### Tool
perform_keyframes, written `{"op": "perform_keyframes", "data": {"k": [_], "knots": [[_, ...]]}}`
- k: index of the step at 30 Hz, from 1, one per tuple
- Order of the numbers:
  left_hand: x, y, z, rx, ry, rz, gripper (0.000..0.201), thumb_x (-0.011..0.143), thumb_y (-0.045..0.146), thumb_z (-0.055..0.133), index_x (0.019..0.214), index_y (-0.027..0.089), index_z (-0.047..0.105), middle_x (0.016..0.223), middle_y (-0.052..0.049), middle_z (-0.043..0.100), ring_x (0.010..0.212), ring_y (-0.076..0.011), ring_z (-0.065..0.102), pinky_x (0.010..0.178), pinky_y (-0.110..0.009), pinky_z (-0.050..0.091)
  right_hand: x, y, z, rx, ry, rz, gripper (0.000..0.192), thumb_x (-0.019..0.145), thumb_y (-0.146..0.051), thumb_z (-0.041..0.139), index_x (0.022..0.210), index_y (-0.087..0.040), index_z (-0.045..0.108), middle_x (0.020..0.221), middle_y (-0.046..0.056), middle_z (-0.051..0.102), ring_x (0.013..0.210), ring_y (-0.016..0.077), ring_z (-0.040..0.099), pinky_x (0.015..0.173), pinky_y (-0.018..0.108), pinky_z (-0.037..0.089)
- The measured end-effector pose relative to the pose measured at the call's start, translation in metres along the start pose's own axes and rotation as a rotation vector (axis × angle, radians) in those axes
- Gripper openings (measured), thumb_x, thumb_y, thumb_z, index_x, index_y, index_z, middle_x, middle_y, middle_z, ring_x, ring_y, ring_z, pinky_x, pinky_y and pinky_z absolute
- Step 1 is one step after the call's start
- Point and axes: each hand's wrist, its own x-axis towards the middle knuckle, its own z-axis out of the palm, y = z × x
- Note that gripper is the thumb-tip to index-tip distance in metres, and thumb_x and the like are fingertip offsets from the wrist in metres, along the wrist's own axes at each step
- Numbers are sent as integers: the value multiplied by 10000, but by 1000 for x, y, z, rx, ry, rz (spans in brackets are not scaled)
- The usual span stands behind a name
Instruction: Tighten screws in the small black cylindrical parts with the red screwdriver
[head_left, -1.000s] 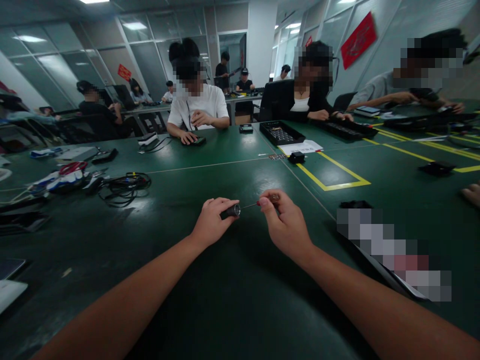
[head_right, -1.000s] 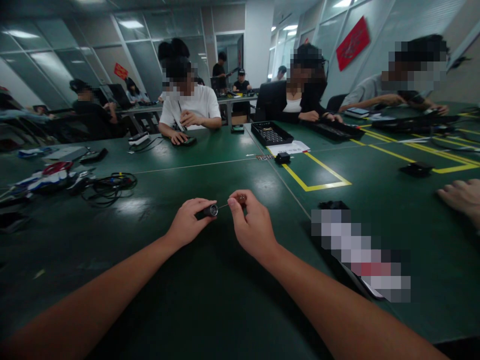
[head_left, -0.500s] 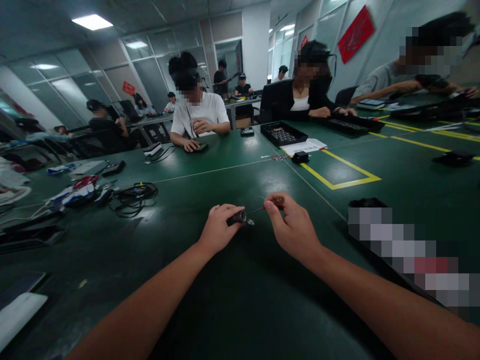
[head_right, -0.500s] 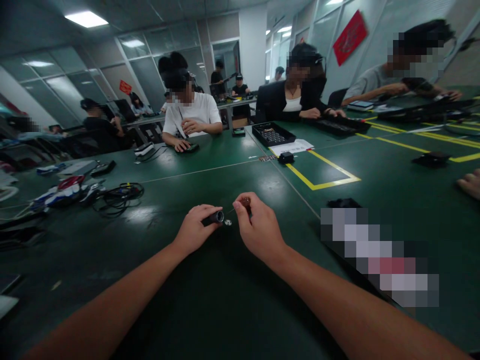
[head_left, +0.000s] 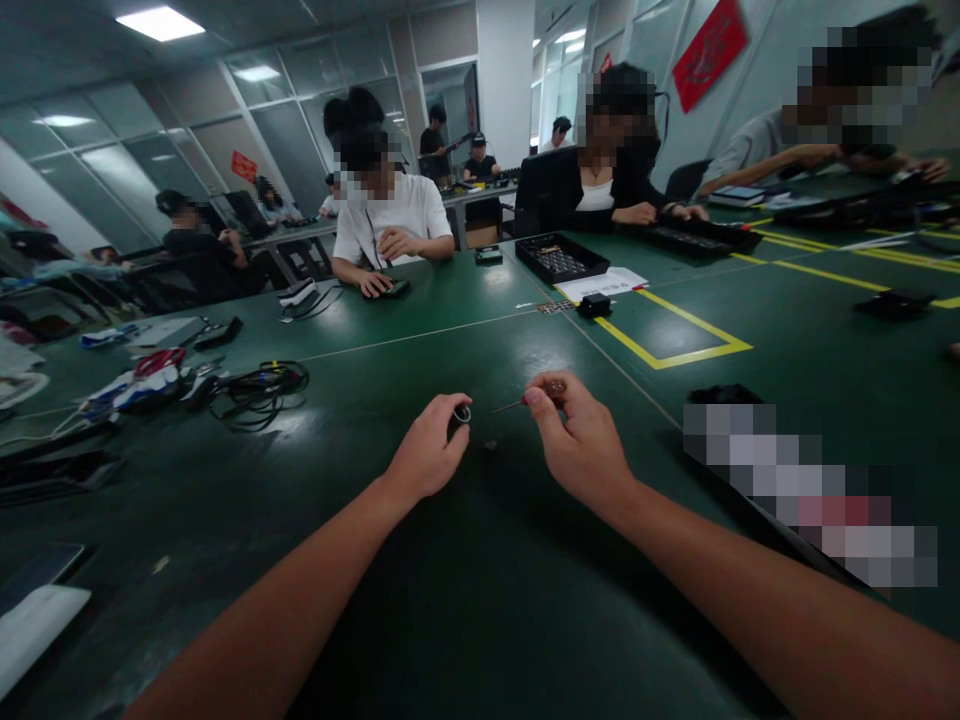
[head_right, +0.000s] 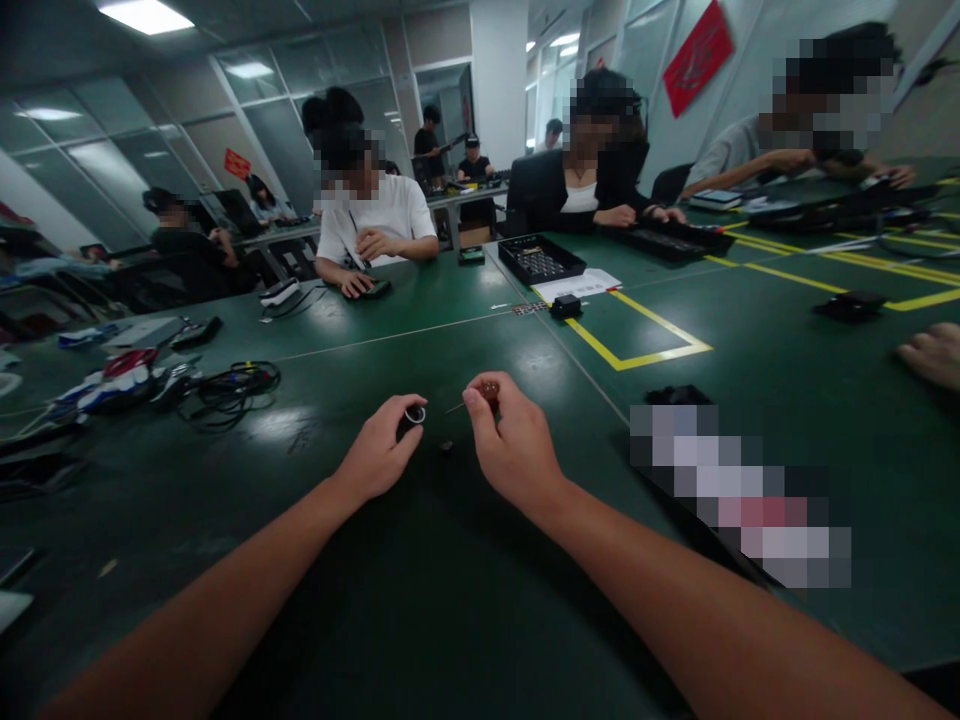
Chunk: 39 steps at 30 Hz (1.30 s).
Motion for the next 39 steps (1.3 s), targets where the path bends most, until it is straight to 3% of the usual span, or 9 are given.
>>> {"op": "perform_keyframes", "data": {"k": [3, 8, 11, 16, 21, 24, 30, 34, 39], "knots": [[2, 4, -1, 18, -46, -33, 270, 906, 168, 592, 1176, 179, 611, 1112, -106, 668, 999, -258, 649, 886, -409, 542, 0, 0, 1, -4, 4, 17, 175, 1015, -369, 504, 970, -238, 611, 827, 28, 680, 736, 201, 633, 689, 336, 453], [4, 13, -3, 71, -236, -42, 126, 934, 290, 634, 1007, 189, 653, 1001, -78, 668, 917, -251, 642, 823, -400, 521, 1, 2, 1, 7, 10, 9, 176, 1010, -363, 509, 972, -229, 615, 836, 30, 688, 741, 195, 633, 695, 327, 454], [2, 18, -4, 116, -322, -51, 169, 954, 271, 595, 1067, 176, 675, 1086, -91, 659, 979, -247, 644, 863, -393, 515, 0, 4, 0, 2, 5, -7, 187, 1010, -367, 508, 969, -220, 615, 834, 32, 688, 744, 193, 637, 705, 325, 457], [4, 23, 0, 219, -437, -42, 448, 952, 360, 612, 1370, 201, 625, 1162, -110, 675, 1046, -287, 656, 897, -422, 509, -1, 5, 1, 1, -28, -10, 181, 1015, -357, 506, 979, -219, 617, 839, 30, 688, 756, 191, 650, 705, 315, 462], [12, 21, 5, 200, -496, 30, 296, 960, 369, 600, 1171, 226, 749, 1068, -91, 724, 1011, -285, 673, 837, -399, 494, -3, 5, 1, -8, -56, -34, 179, 1009, -353, 507, 972, -219, 620, 848, 33, 694, 787, 198, 667, 722, 313, 472], [14, 13, 0, 49, -425, -32, 254, 958, 375, 596, 1078, 214, 752, 1029, -86, 743, 949, -265, 683, 805, -392, 485, -3, 3, 0, -20, -54, -33, 182, 1008, -356, 505, 967, -221, 621, 835, 30, 693, 764, 196, 661, 712, 314, 468], [9, -14, -36, -418, -227, -387, 230, 893, 345, 647, 1048, 181, 698, 967, -88, 731, 655, -168, 610, 607, -323, 441, -1, 3, 0, -25, -57, -21, 199, 1009, -370, 503, 967, -220, 627, 811, 24, 680, 726, 187, 640, 677, 310, 452], [-3, -35, -74, -752, 70, -584, 310, 868, 246, 623, 1156, 153, 688, 913, -63, 671, 642, -135, 561, 516, -255, 362, -2, 5, 0, -20, -68, -11, 202, 1009, -378, 506, 976, -223, 632, 810, 20, 674, 726, 186, 636, 666, 308, 447], [-33, -65, -133, -973, 488, -771, 101, 906, 135, 514, 896, 125, 614, 770, -22, 575, 594, -129, 533, 487, -232, 404, -2, 5, 0, -10, -73, -13, 196, 1008, -371, 506, 971, -225, 631, 835, 24, 681, 768, 193, 650, 698, 315, 453]]}}
